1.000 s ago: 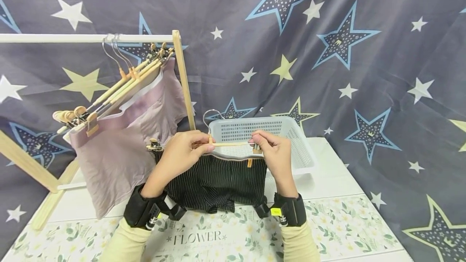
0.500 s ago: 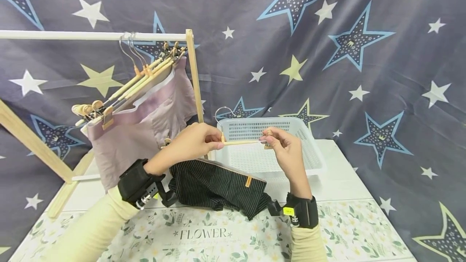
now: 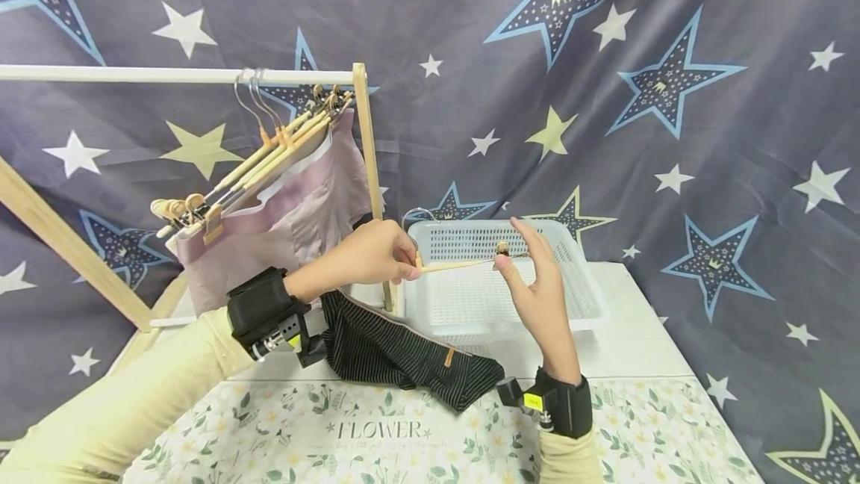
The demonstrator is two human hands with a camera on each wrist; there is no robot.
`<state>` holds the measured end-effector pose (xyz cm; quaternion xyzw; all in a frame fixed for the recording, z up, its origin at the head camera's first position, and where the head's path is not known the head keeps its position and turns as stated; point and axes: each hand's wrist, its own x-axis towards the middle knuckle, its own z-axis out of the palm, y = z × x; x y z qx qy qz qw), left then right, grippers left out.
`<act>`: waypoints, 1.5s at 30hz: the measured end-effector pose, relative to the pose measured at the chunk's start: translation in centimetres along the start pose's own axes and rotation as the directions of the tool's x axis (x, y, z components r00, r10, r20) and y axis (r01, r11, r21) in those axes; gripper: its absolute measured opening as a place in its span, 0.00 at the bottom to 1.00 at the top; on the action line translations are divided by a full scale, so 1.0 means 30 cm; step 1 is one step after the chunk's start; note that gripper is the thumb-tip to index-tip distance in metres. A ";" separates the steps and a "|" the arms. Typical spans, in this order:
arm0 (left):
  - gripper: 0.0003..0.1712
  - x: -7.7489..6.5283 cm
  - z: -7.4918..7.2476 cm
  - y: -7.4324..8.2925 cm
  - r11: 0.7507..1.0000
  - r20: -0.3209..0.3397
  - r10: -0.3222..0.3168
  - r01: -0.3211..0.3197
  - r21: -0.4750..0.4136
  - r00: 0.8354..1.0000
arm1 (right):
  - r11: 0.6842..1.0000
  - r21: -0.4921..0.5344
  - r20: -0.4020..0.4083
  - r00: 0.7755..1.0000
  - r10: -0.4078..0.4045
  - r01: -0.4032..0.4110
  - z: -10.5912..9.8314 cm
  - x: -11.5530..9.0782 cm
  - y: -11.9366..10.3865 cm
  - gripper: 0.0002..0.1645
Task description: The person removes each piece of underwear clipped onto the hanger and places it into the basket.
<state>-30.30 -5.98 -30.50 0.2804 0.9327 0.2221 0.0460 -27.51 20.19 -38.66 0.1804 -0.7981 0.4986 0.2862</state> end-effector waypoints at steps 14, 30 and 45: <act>0.06 0.012 -0.031 -0.003 0.990 -0.088 -0.091 0.081 -0.115 0.992 | 0.850 0.108 0.091 0.846 -0.526 0.516 0.160 -0.043 -0.217 0.11; 0.08 0.013 -0.028 0.042 0.985 -0.171 -0.132 0.110 -0.136 0.976 | 0.755 -0.037 0.624 0.605 -0.494 0.655 0.365 0.020 -0.321 0.23; 0.09 -0.003 -0.030 0.009 0.901 -0.024 -0.275 0.249 -0.355 0.961 | 0.747 0.026 0.635 0.567 -0.525 0.664 0.319 -0.008 -0.334 0.17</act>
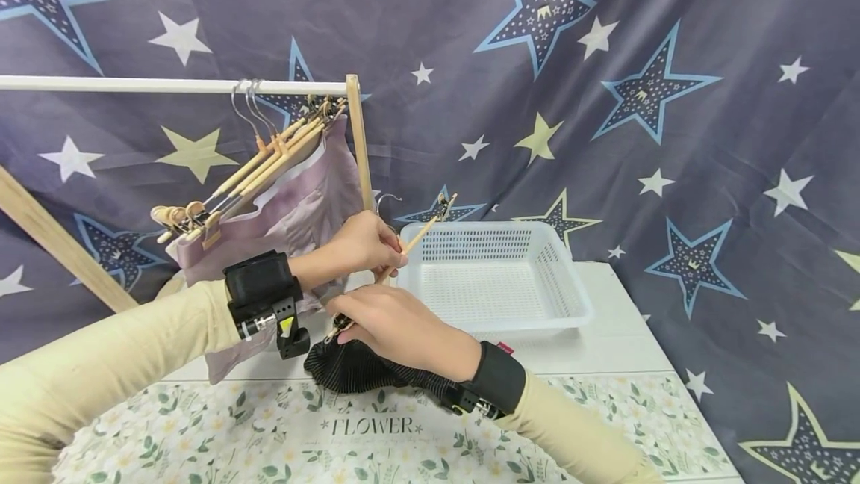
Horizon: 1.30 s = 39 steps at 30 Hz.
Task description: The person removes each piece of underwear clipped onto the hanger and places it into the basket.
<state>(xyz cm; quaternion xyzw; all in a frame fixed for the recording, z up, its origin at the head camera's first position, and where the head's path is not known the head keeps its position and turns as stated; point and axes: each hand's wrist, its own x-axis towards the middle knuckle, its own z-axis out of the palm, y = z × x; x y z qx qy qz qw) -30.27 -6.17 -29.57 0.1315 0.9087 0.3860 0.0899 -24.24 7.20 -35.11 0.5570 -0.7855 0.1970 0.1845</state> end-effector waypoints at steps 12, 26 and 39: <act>0.08 0.018 -0.014 -0.006 0.944 0.115 -0.187 0.211 -0.255 0.976 | 0.972 -0.160 0.021 0.985 -0.174 0.175 -0.046 -0.047 -0.028 0.18; 0.09 0.010 -0.027 -0.001 0.950 0.140 -0.172 0.202 -0.239 0.975 | 0.907 -0.253 0.076 0.941 -0.330 0.338 -0.093 -0.083 -0.028 0.16; 0.05 0.003 -0.015 0.000 0.961 0.119 -0.147 0.170 -0.217 0.982 | 0.892 -0.279 0.001 0.929 -0.370 0.356 -0.065 -0.091 -0.015 0.15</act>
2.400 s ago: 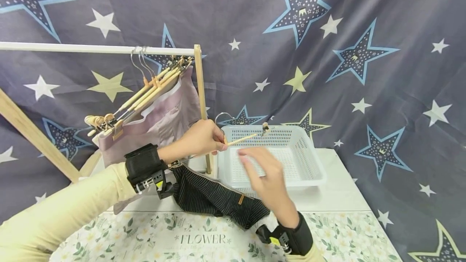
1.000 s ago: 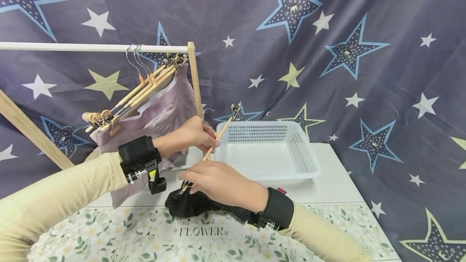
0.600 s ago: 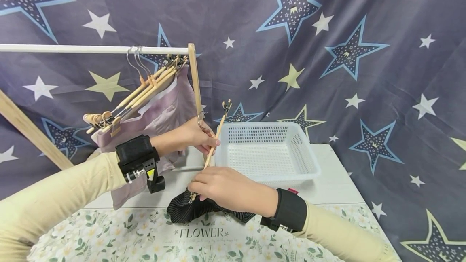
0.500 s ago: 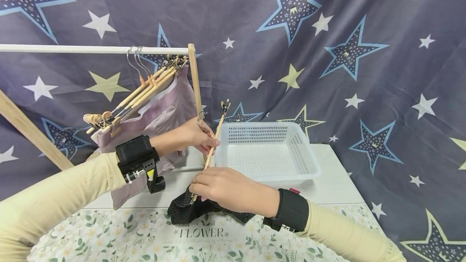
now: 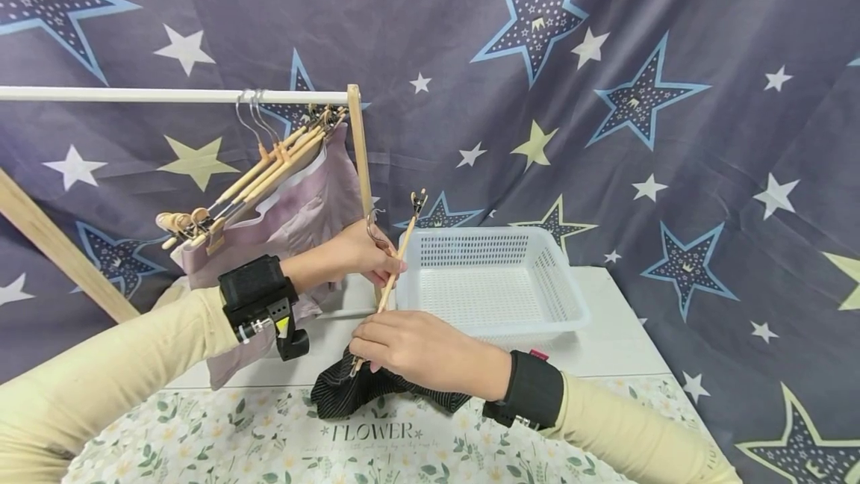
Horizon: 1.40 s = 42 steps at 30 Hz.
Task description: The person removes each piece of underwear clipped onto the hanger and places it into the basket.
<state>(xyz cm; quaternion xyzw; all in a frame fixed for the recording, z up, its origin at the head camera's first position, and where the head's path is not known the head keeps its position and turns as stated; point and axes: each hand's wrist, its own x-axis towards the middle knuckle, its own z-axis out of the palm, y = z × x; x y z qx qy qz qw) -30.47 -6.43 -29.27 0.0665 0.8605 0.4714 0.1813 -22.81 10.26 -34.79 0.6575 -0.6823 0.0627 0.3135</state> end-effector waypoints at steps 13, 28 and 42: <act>0.06 0.000 -0.001 -0.005 1.000 -0.006 -0.013 0.013 0.005 1.000 | 1.000 0.023 -0.038 0.999 -0.004 0.005 0.014 -0.007 0.001 0.18; 0.07 0.005 0.002 -0.006 0.999 0.016 0.009 -0.009 0.034 1.000 | 1.000 -0.012 -0.044 0.999 -0.007 0.006 0.015 -0.008 0.000 0.17; 0.16 0.002 0.011 0.005 0.999 0.003 -0.003 0.003 0.044 1.000 | 0.998 -0.063 -0.057 0.998 -0.027 0.023 0.022 -0.005 -0.007 0.11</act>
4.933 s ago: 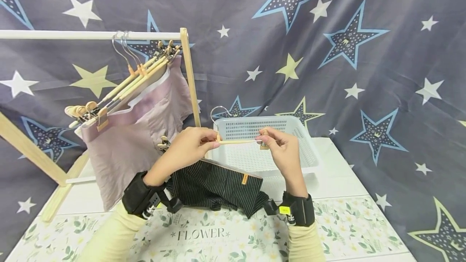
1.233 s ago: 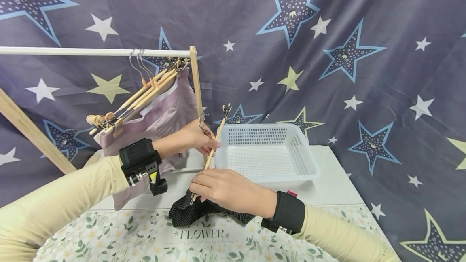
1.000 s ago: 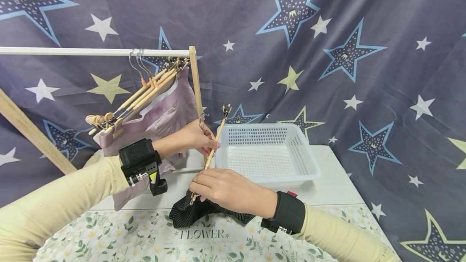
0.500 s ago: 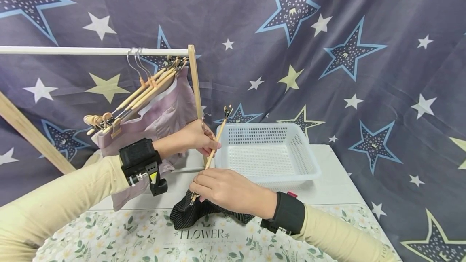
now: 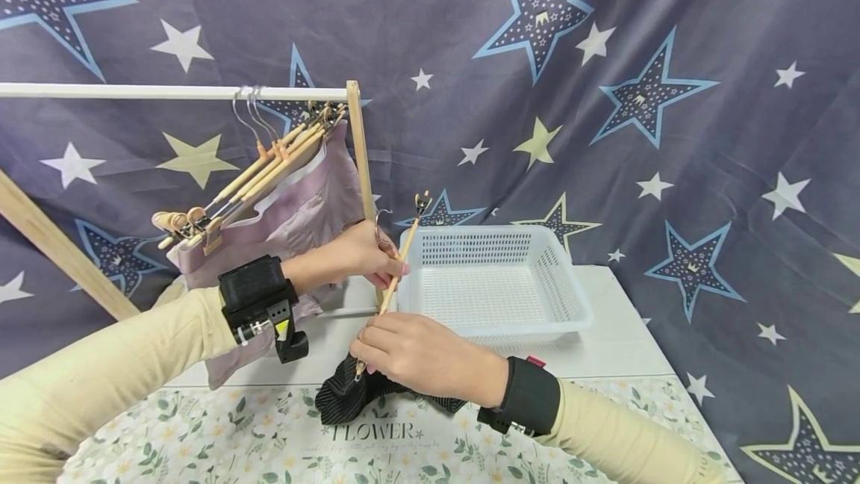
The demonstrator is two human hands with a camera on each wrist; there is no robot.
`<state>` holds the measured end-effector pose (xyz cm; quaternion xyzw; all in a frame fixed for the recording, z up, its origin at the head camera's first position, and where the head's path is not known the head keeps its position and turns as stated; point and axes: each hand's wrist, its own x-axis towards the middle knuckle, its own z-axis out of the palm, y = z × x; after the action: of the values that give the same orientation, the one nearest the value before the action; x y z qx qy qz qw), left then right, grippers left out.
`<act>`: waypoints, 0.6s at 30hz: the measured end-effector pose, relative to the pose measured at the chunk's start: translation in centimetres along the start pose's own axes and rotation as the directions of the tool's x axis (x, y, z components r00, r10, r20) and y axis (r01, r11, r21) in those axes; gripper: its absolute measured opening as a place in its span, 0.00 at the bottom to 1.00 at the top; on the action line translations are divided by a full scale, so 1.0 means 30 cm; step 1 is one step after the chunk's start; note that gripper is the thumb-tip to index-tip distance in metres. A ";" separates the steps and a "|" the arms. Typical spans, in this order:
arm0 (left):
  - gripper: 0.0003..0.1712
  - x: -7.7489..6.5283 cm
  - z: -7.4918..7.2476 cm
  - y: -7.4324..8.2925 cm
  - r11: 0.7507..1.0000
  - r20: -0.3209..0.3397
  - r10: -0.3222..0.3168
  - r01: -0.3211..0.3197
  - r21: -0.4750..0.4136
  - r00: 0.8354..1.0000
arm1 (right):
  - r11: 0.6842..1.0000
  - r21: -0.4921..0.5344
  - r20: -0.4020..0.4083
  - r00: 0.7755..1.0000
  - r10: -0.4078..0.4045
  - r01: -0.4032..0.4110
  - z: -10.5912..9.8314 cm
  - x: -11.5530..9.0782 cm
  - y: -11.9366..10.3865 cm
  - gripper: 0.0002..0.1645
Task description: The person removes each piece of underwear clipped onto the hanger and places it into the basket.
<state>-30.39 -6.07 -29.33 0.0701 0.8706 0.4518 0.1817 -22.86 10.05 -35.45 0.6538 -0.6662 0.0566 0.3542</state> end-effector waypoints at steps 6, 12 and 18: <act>0.15 0.000 0.009 0.011 1.000 -0.009 0.008 -0.008 0.008 1.000 | 1.000 -0.018 -0.001 1.000 -0.001 0.001 -0.008 0.003 -0.003 0.10; 0.15 -0.003 0.005 0.029 0.999 -0.019 0.032 -0.031 0.042 0.999 | 1.000 -0.011 -0.016 1.000 0.010 -0.010 -0.018 0.008 0.001 0.13; 0.11 -0.012 -0.007 0.037 0.999 -0.033 0.042 -0.041 0.027 0.999 | 0.999 -0.014 0.023 0.999 0.042 -0.041 -0.025 0.017 -0.005 0.16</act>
<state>-30.19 -5.69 -28.23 0.0832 0.8777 0.4452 0.1568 -22.38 10.02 -34.68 0.6381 -0.6841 0.0518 0.3495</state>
